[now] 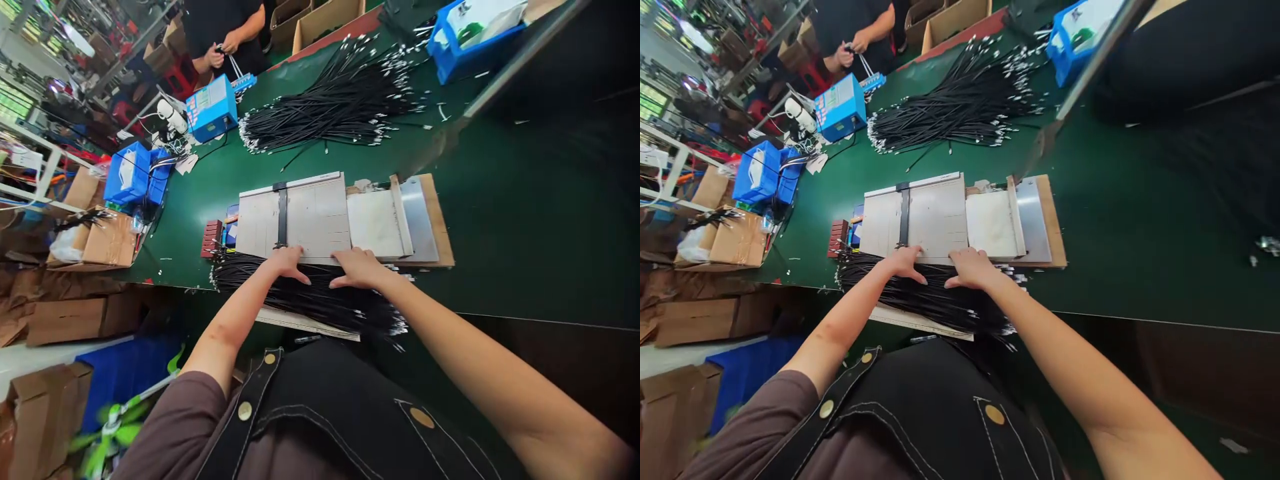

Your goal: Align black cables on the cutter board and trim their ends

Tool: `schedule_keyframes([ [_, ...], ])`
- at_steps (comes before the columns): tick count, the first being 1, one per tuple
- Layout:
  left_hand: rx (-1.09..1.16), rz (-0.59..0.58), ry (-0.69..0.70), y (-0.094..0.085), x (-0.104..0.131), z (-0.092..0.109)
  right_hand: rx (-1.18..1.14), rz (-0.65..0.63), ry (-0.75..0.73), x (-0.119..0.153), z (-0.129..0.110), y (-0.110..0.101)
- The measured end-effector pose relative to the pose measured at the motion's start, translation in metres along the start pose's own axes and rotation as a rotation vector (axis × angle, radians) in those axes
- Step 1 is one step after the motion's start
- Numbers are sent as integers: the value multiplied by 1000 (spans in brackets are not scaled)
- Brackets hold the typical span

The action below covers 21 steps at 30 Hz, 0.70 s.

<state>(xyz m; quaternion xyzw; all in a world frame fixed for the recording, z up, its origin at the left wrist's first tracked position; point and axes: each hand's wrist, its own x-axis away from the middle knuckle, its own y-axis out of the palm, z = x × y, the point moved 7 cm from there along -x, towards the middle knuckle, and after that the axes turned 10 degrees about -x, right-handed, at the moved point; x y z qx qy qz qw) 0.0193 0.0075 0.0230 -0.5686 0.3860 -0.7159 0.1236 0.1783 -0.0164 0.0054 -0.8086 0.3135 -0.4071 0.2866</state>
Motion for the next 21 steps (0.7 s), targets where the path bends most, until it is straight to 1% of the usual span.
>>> schedule_keyframes([
  [2, -60, -75, 109, 6, -2, 8, -3, -116, 63, -2, 0, 7],
  [4, -81, -130, 223, 11, -4, 16, -8, -198, 90, -5, -4, 11],
  [5, -85, -136, 265, 12, -5, 18, -14, -221, 101, -7, -6, 11],
  [7, -84, -112, 315, 10, -6, 20, -40, -245, 135, -9, -8, 10],
  [9, -81, -92, 349, 8, -6, 19, -85, -275, 178, -10, -7, 10],
  [12, -74, -95, 379, 3, -4, 15, -146, -313, 232, -10, -6, 11],
  [15, -49, -97, 411, -3, -5, 17, -170, -312, 268, -11, -7, 6],
  [18, -11, -120, 420, -8, -6, 24, -181, -328, 269, -12, -10, -2],
  [21, 22, -154, 389, -12, -7, 26, -186, -368, 244, -10, -14, -11],
])
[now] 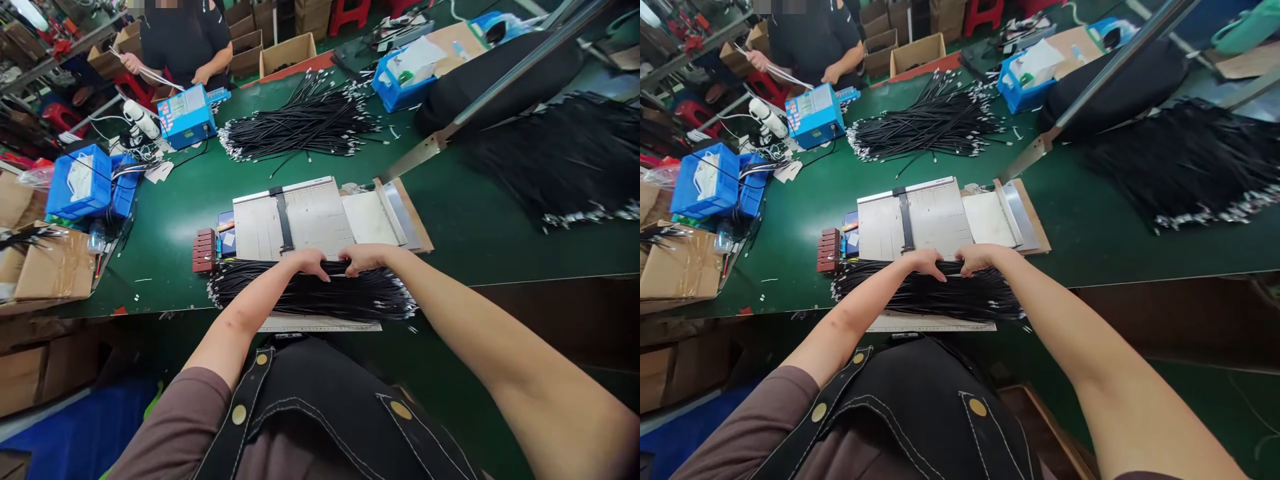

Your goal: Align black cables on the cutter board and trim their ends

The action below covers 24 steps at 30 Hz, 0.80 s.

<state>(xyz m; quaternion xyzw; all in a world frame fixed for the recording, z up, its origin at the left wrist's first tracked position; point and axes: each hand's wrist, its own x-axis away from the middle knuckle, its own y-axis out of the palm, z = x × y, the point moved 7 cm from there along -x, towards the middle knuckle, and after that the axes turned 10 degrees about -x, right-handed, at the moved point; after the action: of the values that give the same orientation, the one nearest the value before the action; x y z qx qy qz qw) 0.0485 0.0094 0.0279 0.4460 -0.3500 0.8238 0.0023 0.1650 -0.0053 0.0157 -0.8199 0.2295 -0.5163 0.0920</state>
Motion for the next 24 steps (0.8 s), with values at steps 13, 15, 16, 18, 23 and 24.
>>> schedule_keyframes([
  [13, 158, 280, -35, -35, 42, 8, 257, 457, -33, 24, -2, -11],
  [15, 143, 447, 58, -30, 57, 28, 274, 512, -44, 25, -3, -16],
  [16, 107, 483, 118, -21, 62, 39, 283, 529, -48, 26, -4, -19],
  [18, -24, 477, 168, 7, 64, 53, 312, 541, -61, 31, -9, -24],
  [23, -258, 458, -113, 72, 52, 34, 419, 639, -88, 57, -44, -44],
  [24, -257, 478, -127, 80, 51, 31, 436, 680, -90, 64, -57, -50],
])
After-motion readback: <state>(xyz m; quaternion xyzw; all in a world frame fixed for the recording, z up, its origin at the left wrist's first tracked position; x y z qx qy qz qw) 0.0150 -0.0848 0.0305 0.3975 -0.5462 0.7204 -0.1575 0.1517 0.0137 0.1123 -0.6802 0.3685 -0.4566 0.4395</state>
